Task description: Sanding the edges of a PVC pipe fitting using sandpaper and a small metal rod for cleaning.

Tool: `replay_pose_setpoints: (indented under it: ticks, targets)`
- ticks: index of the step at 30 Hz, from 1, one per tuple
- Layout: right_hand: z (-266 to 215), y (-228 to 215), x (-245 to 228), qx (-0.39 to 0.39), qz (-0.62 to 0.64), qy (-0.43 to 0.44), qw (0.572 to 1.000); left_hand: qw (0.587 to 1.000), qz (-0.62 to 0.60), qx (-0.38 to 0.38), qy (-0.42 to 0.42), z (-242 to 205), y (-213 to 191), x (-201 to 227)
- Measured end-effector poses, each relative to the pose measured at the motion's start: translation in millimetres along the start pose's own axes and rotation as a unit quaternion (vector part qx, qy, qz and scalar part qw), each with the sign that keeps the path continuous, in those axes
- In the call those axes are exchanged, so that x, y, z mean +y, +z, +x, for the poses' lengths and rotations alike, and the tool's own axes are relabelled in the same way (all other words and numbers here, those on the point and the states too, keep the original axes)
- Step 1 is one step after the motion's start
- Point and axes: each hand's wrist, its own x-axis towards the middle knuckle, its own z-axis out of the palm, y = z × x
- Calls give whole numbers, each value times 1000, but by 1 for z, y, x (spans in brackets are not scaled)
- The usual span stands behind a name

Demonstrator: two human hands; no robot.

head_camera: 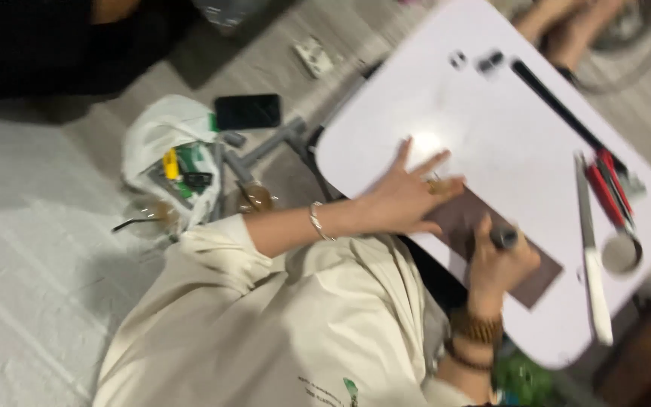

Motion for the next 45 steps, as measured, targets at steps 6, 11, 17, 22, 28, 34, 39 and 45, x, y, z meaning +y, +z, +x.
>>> replay_pose_setpoints:
  ticks: [6, 11, 17, 22, 28, 34, 39, 45]
  targets:
    - [8, -8, -45, -27, 96, -14, 995, 999, 24, -26, -7, 4, 2, 0]
    - [10, 0, -5, 19, 41, -8, 999, 999, 31, 37, -8, -6, 4, 2]
    - [4, -10, -33, -43, 109, -31, 993, 1000, 21, -6, -15, -4, 5, 2]
    - [11, 3, -7, -8, 86, -5, 996, 1000, 14, 20, -4, -7, 7, 1]
    - [5, -8, -12, -51, 113, -14, 992, 1000, 2, 3, 0, -6, 6, -2]
    - [17, -10, -30, -31, 123, -21, 992, 1000, 5, 14, -3, -7, 8, -2]
    - [6, -8, -2, -76, 102, -36, 991, 1000, -6, 12, -3, -7, 14, -3]
    - [19, -5, -14, -39, 113, -31, 992, 1000, 23, -4, -4, 0, 3, -7]
